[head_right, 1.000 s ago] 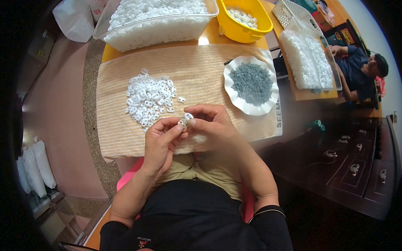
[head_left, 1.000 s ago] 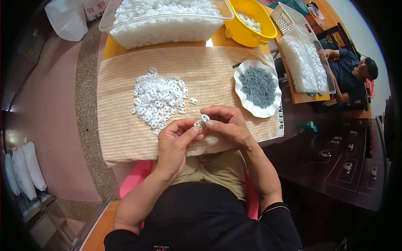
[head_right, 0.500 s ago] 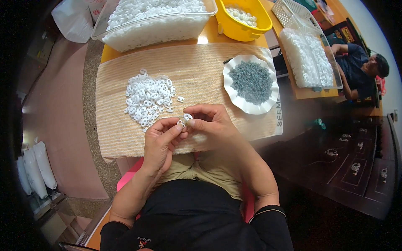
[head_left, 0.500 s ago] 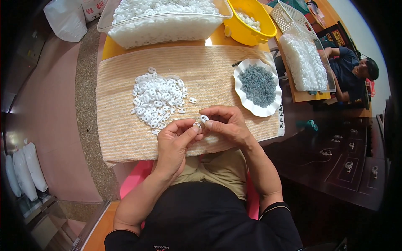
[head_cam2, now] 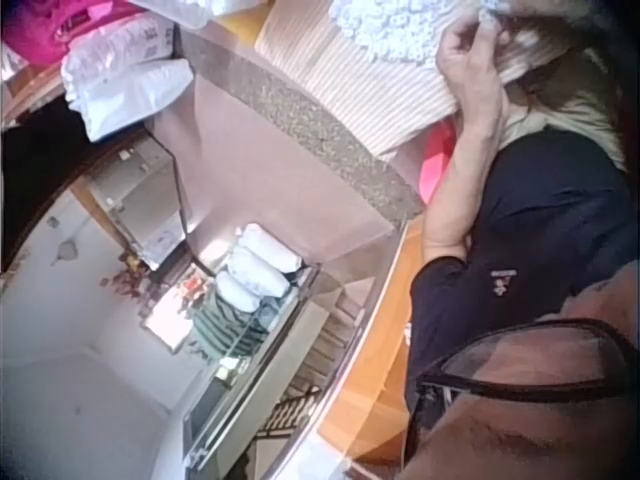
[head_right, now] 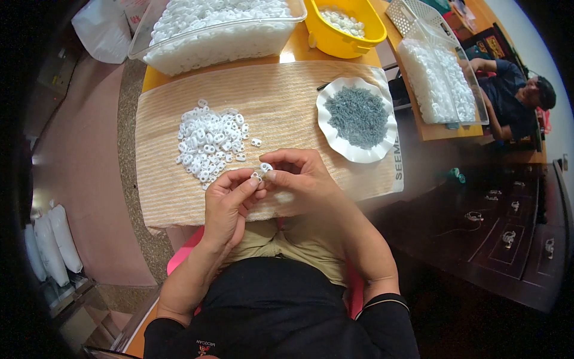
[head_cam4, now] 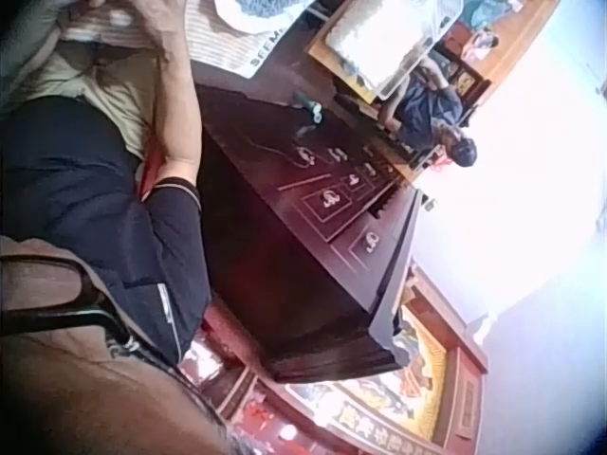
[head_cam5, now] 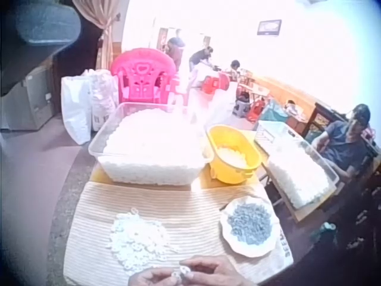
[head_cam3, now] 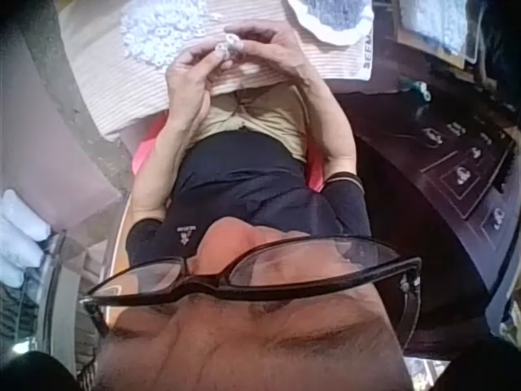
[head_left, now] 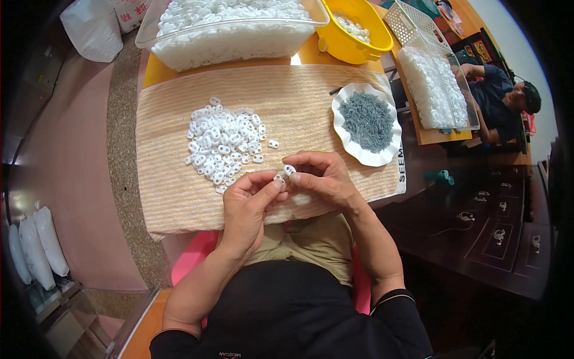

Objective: The recorder is manually assembling small white plastic rings by inserting tiny blue components into them at a workshop table.

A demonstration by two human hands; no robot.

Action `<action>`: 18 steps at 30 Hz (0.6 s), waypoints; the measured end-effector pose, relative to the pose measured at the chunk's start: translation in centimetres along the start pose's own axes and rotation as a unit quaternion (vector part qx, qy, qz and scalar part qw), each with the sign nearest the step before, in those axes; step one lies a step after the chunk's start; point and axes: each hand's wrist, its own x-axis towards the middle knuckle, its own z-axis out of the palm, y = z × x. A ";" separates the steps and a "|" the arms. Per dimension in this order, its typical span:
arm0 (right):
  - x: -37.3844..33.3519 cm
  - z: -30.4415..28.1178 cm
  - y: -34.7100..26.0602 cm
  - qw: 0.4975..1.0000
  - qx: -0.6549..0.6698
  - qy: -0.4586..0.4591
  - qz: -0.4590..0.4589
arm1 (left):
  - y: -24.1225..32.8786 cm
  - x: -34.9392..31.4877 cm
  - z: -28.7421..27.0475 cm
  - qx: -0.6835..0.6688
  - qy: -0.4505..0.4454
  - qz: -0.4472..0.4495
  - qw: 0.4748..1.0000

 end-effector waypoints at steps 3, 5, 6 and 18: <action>0.0 0.0 0.0 1.000 0.007 0.001 0.000 | -0.1 0.0 0.0 -0.001 0.001 0.000 1.000; 0.0 0.0 0.0 1.000 0.013 0.000 -0.002 | -0.1 0.0 0.0 0.000 0.001 0.001 1.000; 0.0 0.0 0.1 1.000 0.009 0.002 -0.001 | -0.1 0.0 0.0 0.000 0.002 -0.002 1.000; 0.0 -0.2 0.1 1.000 0.002 0.005 0.006 | -0.2 0.0 -0.1 0.003 0.005 -0.002 1.000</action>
